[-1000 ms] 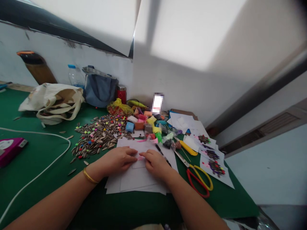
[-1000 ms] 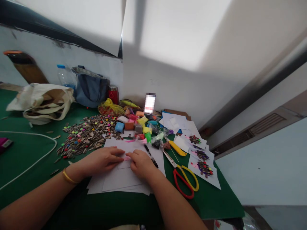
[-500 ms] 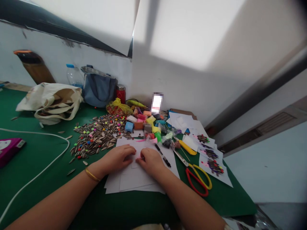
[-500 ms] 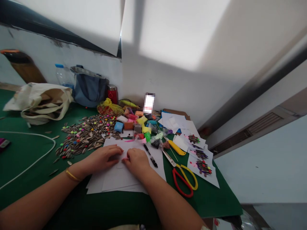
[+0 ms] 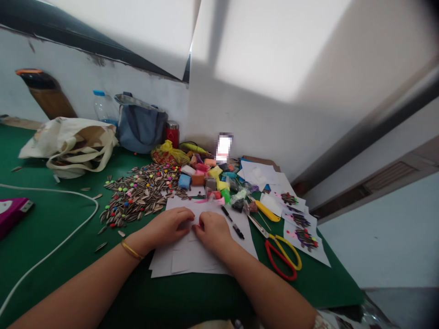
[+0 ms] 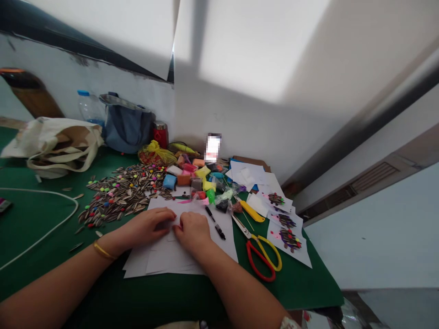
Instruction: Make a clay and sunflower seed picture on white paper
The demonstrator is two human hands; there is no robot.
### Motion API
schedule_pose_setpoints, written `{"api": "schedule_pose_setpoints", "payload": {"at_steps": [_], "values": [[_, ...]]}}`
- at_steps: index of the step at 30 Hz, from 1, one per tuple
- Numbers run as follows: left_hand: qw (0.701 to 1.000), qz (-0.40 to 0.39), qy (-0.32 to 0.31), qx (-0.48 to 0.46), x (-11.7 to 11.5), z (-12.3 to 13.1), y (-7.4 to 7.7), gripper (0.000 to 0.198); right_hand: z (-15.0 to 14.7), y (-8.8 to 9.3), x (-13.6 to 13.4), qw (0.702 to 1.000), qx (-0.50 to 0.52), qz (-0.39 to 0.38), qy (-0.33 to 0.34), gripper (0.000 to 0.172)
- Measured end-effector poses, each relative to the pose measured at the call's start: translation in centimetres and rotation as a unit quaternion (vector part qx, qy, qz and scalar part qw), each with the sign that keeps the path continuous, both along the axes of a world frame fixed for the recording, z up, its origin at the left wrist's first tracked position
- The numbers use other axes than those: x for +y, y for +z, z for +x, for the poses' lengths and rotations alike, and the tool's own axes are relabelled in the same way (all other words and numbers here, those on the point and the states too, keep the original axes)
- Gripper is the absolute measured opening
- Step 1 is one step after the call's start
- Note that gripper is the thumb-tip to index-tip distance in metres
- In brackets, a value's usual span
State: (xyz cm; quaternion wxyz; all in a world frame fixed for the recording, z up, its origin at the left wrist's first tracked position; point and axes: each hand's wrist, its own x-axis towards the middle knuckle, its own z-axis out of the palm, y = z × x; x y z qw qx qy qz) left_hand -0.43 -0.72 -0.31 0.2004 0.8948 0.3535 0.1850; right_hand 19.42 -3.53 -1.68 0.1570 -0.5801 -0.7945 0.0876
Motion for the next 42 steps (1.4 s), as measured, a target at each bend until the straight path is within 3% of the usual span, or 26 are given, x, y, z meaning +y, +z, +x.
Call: {"api": "schedule_pose_setpoints", "payload": {"at_steps": [9,19,27,34,42], "values": [[0.997,0.026,-0.071,-0.002,0.2,-0.4,0.1,0.021,1.8,0.2,0.3,0.99,0.137,-0.024,-0.007,0.014],[0.99,0.096,-0.102,0.027,-0.3,-0.1,0.7,0.025,1.7,-0.4,0.2,0.995,0.096,-0.007,0.019,0.014],[0.995,0.055,-0.079,0.004,0.2,-0.5,0.2,0.024,1.2,-1.0,0.3,0.998,0.052,0.014,0.019,0.02],[0.996,0.052,-0.075,0.009,0.0,-0.4,0.4,0.025,1.6,-0.3,0.4,0.994,0.106,-0.021,0.0,0.014],[0.996,0.055,-0.076,-0.008,0.1,-0.3,0.0,0.024,0.9,-0.7,0.4,0.999,0.054,-0.003,0.002,0.019]]}}
